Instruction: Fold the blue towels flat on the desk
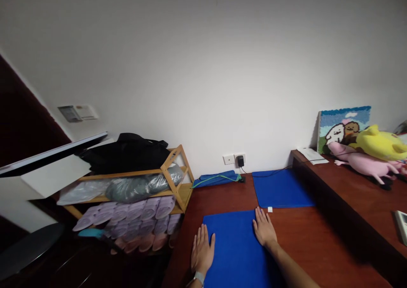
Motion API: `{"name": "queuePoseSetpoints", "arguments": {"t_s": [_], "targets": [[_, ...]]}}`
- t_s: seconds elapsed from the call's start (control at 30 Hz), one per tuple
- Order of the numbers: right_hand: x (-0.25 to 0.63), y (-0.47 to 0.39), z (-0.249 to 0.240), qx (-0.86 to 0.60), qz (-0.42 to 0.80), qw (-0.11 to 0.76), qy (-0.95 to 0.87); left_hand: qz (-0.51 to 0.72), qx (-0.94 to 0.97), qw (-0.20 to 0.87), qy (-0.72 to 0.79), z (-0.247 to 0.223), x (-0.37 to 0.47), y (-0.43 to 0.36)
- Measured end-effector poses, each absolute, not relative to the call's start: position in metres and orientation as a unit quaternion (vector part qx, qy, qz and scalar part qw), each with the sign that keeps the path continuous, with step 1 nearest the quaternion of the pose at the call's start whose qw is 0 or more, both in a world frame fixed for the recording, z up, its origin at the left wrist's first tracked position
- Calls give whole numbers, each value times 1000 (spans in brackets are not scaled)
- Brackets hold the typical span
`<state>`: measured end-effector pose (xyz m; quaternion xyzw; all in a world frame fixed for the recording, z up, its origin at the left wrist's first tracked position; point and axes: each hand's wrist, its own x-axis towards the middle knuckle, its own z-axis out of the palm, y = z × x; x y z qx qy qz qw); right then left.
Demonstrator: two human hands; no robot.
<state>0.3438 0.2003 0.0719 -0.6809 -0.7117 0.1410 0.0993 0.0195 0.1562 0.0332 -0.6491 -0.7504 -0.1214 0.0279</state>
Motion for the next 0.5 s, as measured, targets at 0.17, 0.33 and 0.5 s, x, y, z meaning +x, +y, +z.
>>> {"name": "queuePoseSetpoints", "arguments": {"t_s": [0.17,0.33,0.5], "targets": [[344,202,67,-681,152,117,-707,-146,-644,78,-747,36,37,165],[346,202,70,-676,155,122,-710,-153,-779,18,-608,61,138,188],[347,203,69,-666,150,109,-723,-103,-826,-77,-549,63,210,203]]}}
